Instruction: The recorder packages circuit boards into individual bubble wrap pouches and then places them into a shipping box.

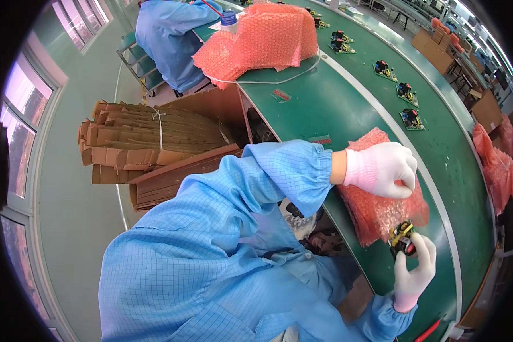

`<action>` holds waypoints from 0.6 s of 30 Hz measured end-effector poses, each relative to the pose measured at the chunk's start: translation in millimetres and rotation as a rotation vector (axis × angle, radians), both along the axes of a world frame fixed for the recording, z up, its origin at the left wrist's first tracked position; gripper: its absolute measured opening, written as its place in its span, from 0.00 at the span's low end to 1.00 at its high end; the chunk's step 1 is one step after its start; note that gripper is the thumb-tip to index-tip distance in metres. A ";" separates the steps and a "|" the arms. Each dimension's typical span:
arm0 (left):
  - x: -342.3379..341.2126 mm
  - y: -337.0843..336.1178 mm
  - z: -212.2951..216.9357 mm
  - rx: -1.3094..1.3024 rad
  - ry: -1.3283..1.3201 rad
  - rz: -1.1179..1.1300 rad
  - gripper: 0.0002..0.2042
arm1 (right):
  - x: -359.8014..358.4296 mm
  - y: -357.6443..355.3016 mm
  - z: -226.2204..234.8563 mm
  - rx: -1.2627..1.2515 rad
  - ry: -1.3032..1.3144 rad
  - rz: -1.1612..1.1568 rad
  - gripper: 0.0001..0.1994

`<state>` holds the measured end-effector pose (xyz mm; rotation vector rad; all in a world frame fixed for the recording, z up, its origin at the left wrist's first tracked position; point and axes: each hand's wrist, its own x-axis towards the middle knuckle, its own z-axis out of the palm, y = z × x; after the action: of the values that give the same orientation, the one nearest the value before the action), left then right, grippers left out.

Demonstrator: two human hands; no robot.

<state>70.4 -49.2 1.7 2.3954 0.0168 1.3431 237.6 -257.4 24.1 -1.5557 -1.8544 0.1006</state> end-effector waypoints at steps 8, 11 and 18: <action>1.1 -6.8 7.8 0.076 0.059 0.036 0.06 | -13.3 10.1 -14.7 0.079 0.078 -0.090 0.26; 4.9 -8.1 11.0 0.036 0.031 -0.016 0.07 | -14.2 19.9 -16.6 0.087 0.205 -0.203 0.28; -3.5 -4.1 8.1 -0.173 0.108 -0.065 0.06 | -29.4 63.3 -33.8 0.187 0.264 -0.134 0.25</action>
<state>66.9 -53.4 9.8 2.2993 0.0814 1.1335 208.1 -194.1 -9.7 -1.4562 -1.5069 0.0661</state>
